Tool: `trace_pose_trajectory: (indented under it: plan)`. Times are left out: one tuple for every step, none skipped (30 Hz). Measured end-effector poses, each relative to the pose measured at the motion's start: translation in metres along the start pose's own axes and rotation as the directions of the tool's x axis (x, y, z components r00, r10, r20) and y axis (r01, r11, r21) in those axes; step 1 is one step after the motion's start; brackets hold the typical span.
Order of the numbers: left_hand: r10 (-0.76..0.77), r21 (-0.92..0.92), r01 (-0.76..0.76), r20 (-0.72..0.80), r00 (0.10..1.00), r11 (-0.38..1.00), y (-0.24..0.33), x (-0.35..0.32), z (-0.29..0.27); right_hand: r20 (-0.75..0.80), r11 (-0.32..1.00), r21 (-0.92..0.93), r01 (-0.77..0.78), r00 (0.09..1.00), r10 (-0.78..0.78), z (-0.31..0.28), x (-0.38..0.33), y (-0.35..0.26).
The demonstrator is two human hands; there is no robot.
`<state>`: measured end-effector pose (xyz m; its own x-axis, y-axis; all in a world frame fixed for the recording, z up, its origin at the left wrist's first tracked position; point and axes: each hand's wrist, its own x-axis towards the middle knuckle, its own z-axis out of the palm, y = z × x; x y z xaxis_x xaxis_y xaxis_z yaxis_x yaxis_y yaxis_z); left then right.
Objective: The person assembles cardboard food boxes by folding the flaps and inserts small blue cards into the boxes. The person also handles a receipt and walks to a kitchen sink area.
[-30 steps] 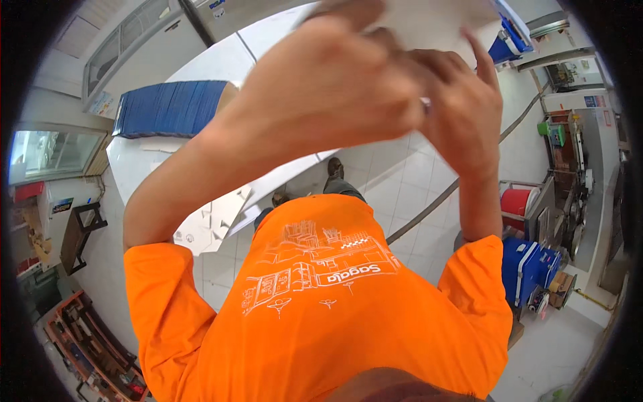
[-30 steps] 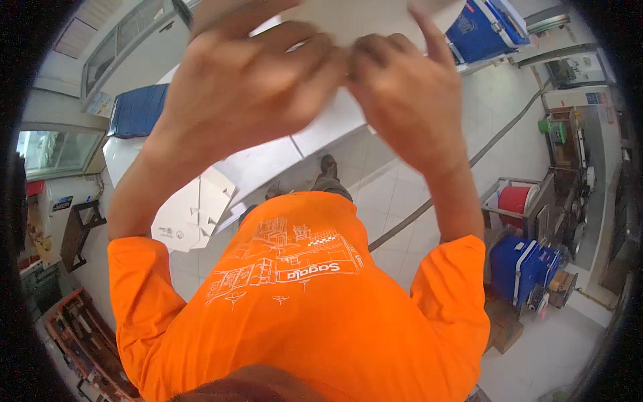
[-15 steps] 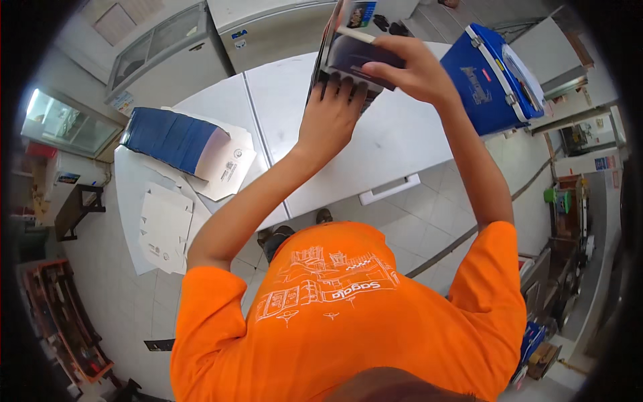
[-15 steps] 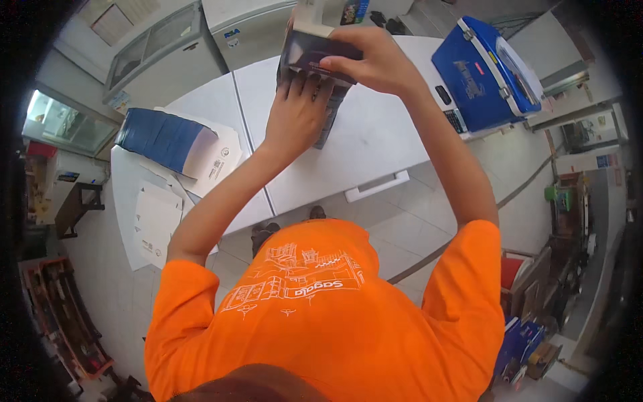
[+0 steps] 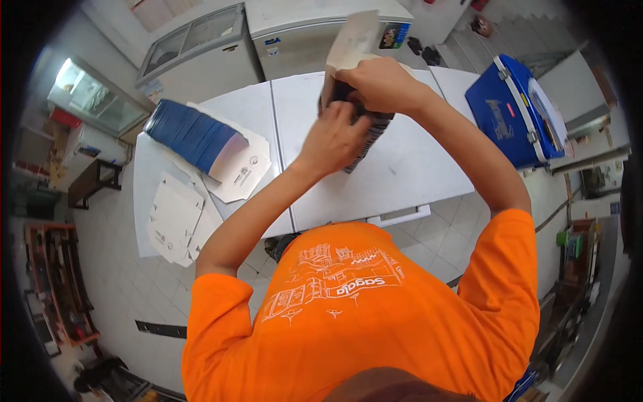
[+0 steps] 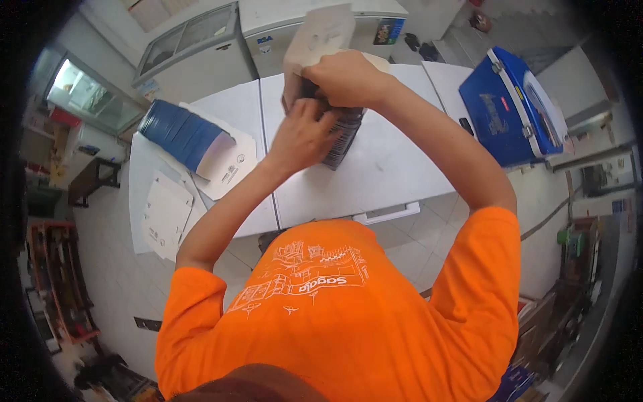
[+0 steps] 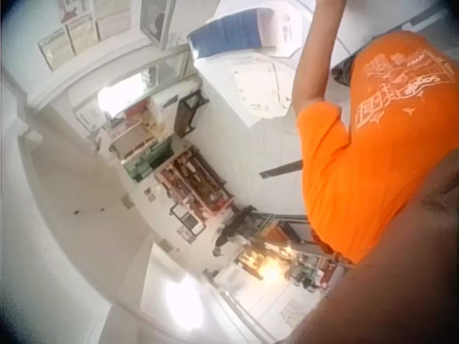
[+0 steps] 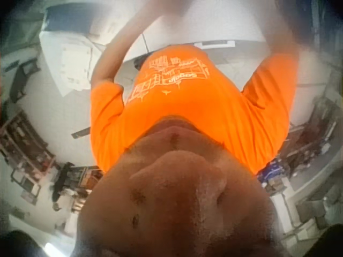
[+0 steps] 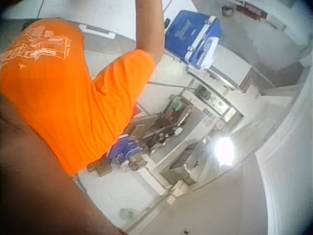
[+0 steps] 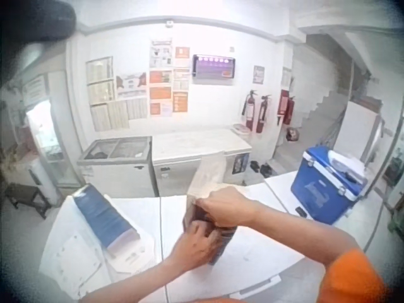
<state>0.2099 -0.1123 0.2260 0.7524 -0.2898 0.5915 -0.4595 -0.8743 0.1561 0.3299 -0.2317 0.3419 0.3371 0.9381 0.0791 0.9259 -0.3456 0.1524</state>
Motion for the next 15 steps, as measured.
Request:
trace_pose_trajectory:
  plan:
    - [-0.016,0.009,0.016,-0.004,1.000,1.000,0.007,0.001,0.002,0.000,1.000,0.001,0.019,1.000,-0.019,0.003,-0.001,-0.003]
    - [-0.015,-0.021,0.014,-0.048,0.999,1.000,0.014,0.002,0.003,-0.052,1.000,0.022,0.009,0.999,-0.008,0.007,0.000,-0.006]
    - [-0.012,-0.051,0.007,-0.092,0.996,0.999,0.018,0.003,0.003,-0.103,0.999,0.045,-0.002,0.995,0.006,0.013,0.001,-0.007]
    - [0.002,-0.077,-0.008,-0.079,0.997,0.997,0.015,0.003,0.008,-0.115,0.997,0.069,-0.029,0.993,0.036,0.018,-0.003,-0.004]
    - [-0.019,-0.065,0.014,-0.079,0.997,0.998,0.012,0.001,0.010,-0.115,0.997,0.076,-0.004,0.993,0.013,0.021,-0.004,-0.004]
    - [0.027,-0.048,-0.031,-0.081,0.996,0.998,0.010,0.000,0.014,-0.127,0.991,0.131,-0.038,0.990,0.055,0.024,-0.007,-0.006]
    - [0.073,-0.035,-0.076,-0.080,0.994,0.996,0.012,-0.003,0.015,-0.131,0.979,0.187,-0.075,0.986,0.100,0.026,-0.012,-0.011]
    - [0.075,-0.044,-0.078,-0.083,0.994,0.996,0.014,-0.003,0.011,-0.130,0.979,0.196,-0.051,0.989,0.078,0.027,-0.013,-0.013]
    - [0.076,-0.054,-0.083,-0.109,0.991,0.995,0.016,-0.004,0.012,-0.120,0.962,0.259,-0.080,0.986,0.115,0.028,-0.015,-0.017]
    - [0.057,-0.049,-0.061,-0.078,0.995,0.997,0.017,-0.009,0.014,-0.106,0.942,0.323,-0.095,0.985,0.135,0.029,-0.013,-0.021]
    - [0.043,-0.050,-0.045,-0.048,0.998,0.998,0.016,-0.012,0.017,-0.061,0.893,0.438,-0.103,0.988,0.143,0.028,-0.015,-0.020]
    - [0.038,-0.124,-0.041,-0.032,0.999,0.991,0.016,-0.012,0.019,-0.009,0.830,0.545,-0.117,0.989,0.146,0.026,-0.018,-0.021]
    - [0.019,-0.193,-0.022,-0.018,1.000,0.981,0.015,-0.011,0.020,0.036,0.796,0.587,-0.149,0.987,0.158,0.020,-0.019,-0.027]
    - [0.057,-0.212,-0.077,-0.101,0.993,0.974,0.015,-0.010,0.017,0.089,0.757,0.626,-0.187,0.982,0.169,0.017,-0.024,-0.035]
    - [0.087,-0.281,-0.096,-0.044,0.995,0.955,0.015,-0.012,0.023,0.139,0.786,0.568,-0.243,0.970,0.199,0.017,-0.025,-0.046]
